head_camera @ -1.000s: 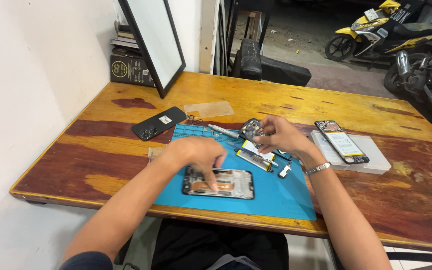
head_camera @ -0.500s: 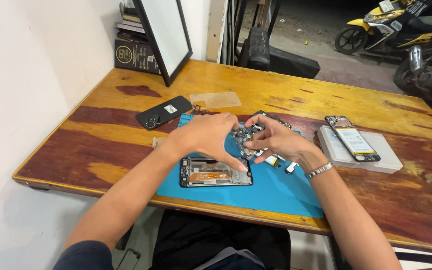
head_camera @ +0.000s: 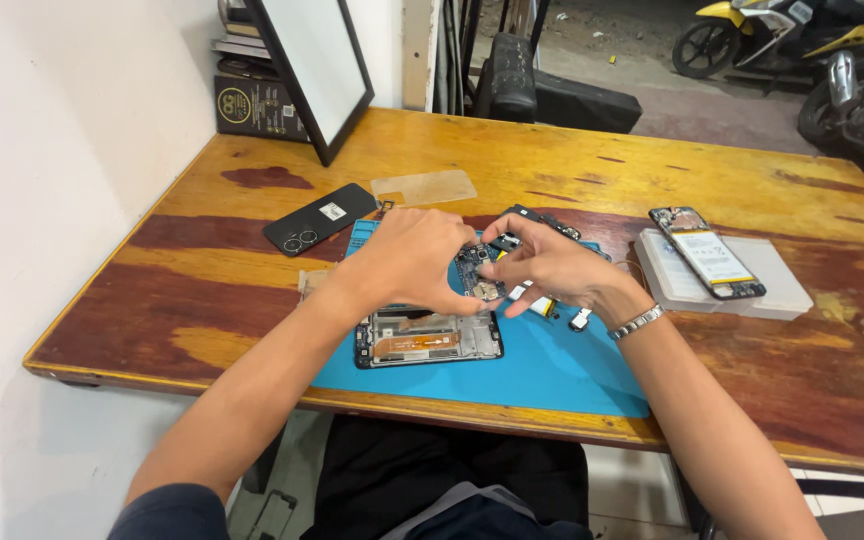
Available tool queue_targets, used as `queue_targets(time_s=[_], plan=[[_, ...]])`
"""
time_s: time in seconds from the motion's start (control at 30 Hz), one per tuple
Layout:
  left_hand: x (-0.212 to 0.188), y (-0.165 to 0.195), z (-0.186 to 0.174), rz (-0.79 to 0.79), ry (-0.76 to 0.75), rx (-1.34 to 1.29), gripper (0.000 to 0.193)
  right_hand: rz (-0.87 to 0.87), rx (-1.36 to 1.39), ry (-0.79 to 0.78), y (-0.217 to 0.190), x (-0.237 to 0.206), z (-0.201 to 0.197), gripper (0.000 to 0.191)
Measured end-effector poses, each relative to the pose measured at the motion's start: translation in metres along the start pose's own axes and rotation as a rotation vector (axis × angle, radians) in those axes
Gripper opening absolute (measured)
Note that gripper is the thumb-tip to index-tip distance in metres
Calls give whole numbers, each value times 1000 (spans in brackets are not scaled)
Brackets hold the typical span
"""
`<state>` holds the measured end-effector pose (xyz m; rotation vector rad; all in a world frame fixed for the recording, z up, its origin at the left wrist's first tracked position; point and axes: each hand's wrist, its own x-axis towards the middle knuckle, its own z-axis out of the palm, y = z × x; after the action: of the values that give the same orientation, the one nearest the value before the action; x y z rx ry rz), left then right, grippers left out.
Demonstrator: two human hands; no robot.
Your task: The person disassembles a smartphone, removes the battery and internal components, cleans the frame with a brush, and reassembles the device by reconnecting cables and securing the back cover.
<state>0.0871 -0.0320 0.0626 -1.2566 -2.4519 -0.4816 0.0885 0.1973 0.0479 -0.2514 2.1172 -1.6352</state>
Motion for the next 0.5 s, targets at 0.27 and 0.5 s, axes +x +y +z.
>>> queue_targets(time_s=[0.27,0.5], plan=[[2,-2,-3,-60,-309,-125,68,-74,-355,204,-1,2,-9,31],[6,5,11,-71,-391,-132,70,-137,-463,164,9,4,-16,28]])
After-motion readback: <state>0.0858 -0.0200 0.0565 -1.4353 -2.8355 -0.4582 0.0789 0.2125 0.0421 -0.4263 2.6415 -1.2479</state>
